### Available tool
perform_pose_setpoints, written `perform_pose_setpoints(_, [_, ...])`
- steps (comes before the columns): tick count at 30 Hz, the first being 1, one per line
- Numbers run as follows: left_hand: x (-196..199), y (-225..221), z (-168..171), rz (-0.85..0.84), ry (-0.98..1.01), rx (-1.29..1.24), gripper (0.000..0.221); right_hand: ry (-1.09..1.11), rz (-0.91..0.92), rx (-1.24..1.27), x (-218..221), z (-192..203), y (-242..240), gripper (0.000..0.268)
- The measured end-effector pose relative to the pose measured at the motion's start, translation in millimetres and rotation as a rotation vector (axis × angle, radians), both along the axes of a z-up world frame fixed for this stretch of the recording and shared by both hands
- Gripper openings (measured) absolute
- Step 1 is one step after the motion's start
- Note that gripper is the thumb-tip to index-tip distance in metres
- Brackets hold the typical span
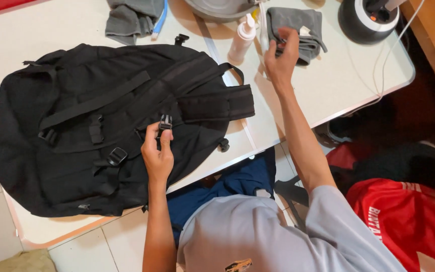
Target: Cleaning the straps of a black backpack using a spray cleaner and a cloth.
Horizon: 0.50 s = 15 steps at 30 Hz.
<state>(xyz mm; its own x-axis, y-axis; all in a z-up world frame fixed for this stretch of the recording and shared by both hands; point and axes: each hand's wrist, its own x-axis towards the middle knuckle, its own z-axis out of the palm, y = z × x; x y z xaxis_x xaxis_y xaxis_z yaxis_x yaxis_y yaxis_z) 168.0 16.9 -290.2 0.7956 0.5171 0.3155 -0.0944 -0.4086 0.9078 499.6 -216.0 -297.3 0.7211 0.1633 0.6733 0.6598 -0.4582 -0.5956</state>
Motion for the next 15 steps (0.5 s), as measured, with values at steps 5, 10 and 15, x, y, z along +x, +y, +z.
perform_pose_setpoints(5, [-3, 1, -2, 0.009, 0.002, -0.001, 0.03, -0.175, -0.007, -0.004, 8, 8, -10, 0.019])
perform_pose_setpoints(10, [0, -2, -2, 0.01, 0.001, 0.01, 0.028, -0.262, -0.075, 0.006, 19, 25, -32, 0.024])
perform_pose_setpoints(15, [0, -1, -1, 0.01, -0.016, 0.018, 0.029, -0.084, -0.193, -0.171, 58, 8, -75, 0.046])
